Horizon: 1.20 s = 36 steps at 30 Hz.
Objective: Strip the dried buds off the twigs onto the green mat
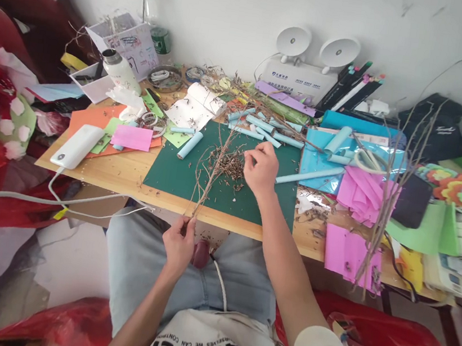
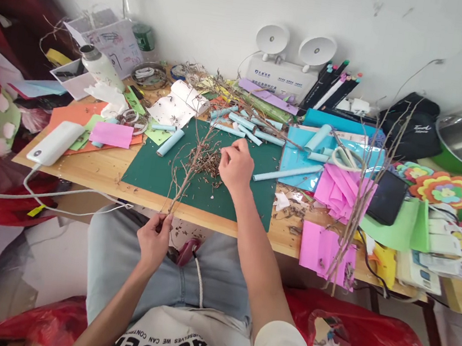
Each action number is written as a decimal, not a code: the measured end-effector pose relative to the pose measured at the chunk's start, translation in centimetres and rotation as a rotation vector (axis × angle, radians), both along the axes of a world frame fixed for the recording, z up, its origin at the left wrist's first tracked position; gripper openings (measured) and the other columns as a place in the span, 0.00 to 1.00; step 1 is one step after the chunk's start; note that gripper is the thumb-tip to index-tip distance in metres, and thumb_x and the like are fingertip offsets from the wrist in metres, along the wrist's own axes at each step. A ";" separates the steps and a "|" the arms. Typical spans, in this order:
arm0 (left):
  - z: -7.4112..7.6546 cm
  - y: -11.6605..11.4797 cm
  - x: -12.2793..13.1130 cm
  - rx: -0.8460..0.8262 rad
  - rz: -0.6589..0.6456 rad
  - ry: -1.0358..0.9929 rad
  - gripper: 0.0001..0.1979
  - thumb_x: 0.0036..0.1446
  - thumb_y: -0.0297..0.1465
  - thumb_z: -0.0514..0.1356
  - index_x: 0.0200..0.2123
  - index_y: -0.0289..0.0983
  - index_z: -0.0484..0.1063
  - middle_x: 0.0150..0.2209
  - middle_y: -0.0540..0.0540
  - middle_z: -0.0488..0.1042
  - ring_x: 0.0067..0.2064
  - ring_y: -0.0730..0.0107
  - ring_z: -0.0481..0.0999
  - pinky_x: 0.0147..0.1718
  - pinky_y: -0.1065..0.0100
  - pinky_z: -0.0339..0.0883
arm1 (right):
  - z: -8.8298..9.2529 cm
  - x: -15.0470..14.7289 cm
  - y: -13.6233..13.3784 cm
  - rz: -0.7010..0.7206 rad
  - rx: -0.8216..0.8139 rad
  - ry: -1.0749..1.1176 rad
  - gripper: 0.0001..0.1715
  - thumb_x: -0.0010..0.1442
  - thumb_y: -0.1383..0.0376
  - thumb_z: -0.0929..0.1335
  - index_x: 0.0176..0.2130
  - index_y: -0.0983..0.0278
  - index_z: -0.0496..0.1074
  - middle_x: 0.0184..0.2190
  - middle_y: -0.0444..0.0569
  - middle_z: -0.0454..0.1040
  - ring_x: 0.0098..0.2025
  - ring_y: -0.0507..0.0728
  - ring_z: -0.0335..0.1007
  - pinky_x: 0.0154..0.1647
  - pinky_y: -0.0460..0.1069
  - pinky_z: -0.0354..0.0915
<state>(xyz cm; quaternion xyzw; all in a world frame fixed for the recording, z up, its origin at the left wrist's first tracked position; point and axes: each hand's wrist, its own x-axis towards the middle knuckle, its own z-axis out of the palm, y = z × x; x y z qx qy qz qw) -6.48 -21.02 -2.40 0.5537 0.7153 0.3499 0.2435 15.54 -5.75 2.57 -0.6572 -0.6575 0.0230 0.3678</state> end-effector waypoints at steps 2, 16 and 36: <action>0.0 0.1 0.1 0.003 0.001 0.003 0.15 0.62 0.40 0.56 0.27 0.38 0.71 0.20 0.53 0.71 0.22 0.75 0.66 0.26 0.74 0.59 | -0.2 0.6 0.3 -0.015 -0.069 0.023 0.18 0.65 0.61 0.62 0.30 0.63 0.77 0.32 0.52 0.70 0.32 0.55 0.66 0.31 0.49 0.58; 1.7 0.9 -0.5 0.235 -0.006 0.233 0.13 0.62 0.38 0.57 0.30 0.38 0.74 0.23 0.49 0.74 0.26 0.72 0.70 0.29 0.71 0.60 | 1.1 -1.4 -1.6 0.230 0.013 0.424 0.25 0.64 0.46 0.62 0.34 0.62 0.74 0.23 0.47 0.72 0.25 0.53 0.66 0.28 0.49 0.62; 2.3 9.5 -0.9 0.481 -0.293 0.476 0.14 0.68 0.32 0.49 0.42 0.37 0.74 0.36 0.40 0.76 0.39 0.59 0.70 0.41 0.61 0.61 | -0.9 -0.6 0.4 0.039 0.055 0.363 0.09 0.61 0.63 0.63 0.31 0.61 0.70 0.26 0.46 0.72 0.28 0.54 0.69 0.34 0.49 0.63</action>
